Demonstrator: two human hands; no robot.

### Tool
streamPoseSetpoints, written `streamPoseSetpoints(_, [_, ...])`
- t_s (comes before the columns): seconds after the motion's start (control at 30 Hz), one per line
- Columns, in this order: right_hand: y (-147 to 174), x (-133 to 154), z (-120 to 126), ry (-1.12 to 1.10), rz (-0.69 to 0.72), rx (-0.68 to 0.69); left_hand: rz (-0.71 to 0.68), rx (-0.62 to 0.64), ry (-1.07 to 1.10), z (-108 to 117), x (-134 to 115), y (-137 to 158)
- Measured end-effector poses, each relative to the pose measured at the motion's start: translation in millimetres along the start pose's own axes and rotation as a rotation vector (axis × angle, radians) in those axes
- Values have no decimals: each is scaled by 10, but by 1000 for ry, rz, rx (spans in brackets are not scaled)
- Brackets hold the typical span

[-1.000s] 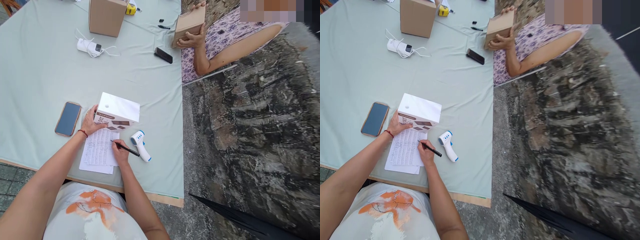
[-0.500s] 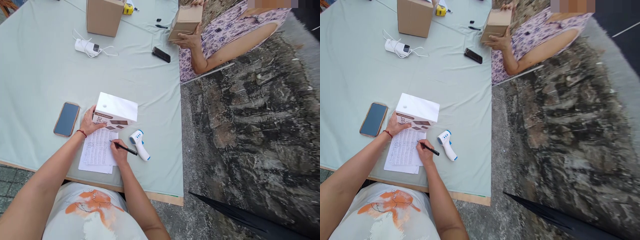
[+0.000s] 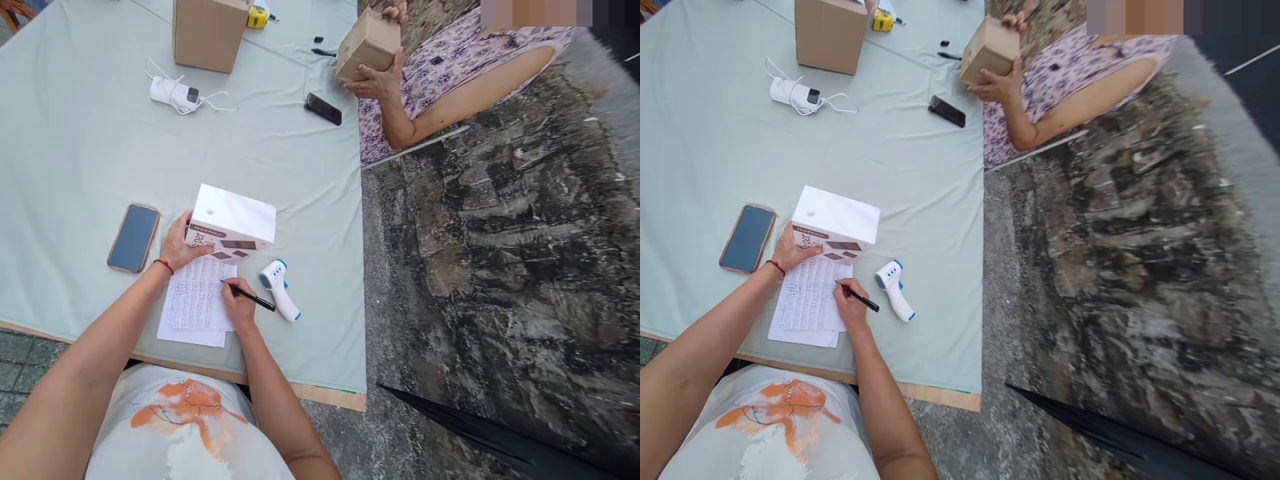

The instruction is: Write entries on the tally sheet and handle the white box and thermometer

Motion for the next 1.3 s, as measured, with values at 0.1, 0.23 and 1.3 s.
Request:
streamPoseSetpoints(0.1, [3, -5, -1, -1, 19, -5, -3, 0, 5, 3, -9, -2])
streamPoseSetpoints(0.23, [9, -27, 2, -9, 26, -14, -7, 0, 4, 8, -17, -2])
streamPoseSetpoints(1.3, [29, -67, 40, 2, 51, -62, -4, -1, -19, 1, 15, -2])
Point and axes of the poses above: each hand's wrist, its own y-axis away from the middle knuckle, its own z-axis out of the back of the hand, x = y × z, the point moved 10 cm from there along -y, towards the middle knuckle, and after that the axes turned 11 degrees about z, right-handed, at the moved point
